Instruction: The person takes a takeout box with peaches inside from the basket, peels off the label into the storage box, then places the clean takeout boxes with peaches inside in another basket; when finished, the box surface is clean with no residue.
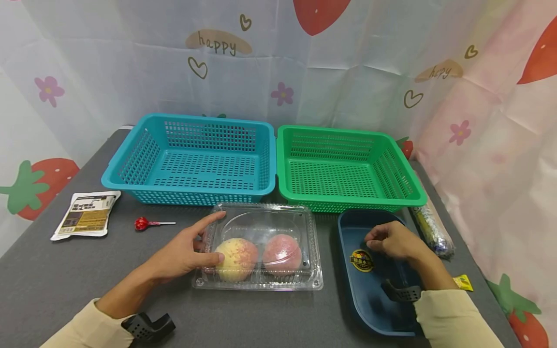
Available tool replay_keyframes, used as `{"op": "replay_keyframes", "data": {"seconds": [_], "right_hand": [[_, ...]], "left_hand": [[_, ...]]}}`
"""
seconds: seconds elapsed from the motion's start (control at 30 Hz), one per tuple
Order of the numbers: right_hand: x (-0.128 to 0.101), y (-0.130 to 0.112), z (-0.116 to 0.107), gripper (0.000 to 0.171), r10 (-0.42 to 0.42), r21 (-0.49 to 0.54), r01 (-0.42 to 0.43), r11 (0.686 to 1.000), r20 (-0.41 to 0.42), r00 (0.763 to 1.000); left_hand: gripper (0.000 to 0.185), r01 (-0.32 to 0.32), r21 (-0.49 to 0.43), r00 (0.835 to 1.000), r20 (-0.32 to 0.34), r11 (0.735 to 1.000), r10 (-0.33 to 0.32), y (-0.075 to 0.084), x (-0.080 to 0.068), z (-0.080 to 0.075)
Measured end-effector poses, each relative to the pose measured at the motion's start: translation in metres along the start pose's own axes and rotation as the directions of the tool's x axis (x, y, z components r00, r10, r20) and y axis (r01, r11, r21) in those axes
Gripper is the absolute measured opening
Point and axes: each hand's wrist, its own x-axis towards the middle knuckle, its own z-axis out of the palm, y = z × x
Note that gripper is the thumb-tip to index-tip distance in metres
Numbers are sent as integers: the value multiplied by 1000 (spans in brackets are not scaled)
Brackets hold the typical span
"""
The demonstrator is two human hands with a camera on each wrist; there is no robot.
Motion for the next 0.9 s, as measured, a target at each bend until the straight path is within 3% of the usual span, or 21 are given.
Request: {"op": "replay_keyframes", "data": {"seconds": [0.53,0.7,0.9], "right_hand": [[-16,-21,-30,38,-62,-3,63,998,-197,978],[-19,-23,-40,41,-68,-43,58,997,-311,948],[-22,-23,-49,38,-131,-93,100,991,-428,894]], "left_hand": [[88,4,-22,1000,8,1000,-4,-1,0,-1],[88,9,-21,1000,10,1000,-9,1,0,-1],[89,8,-13,1000,11,1000,-8,2,-1,-1]]}}
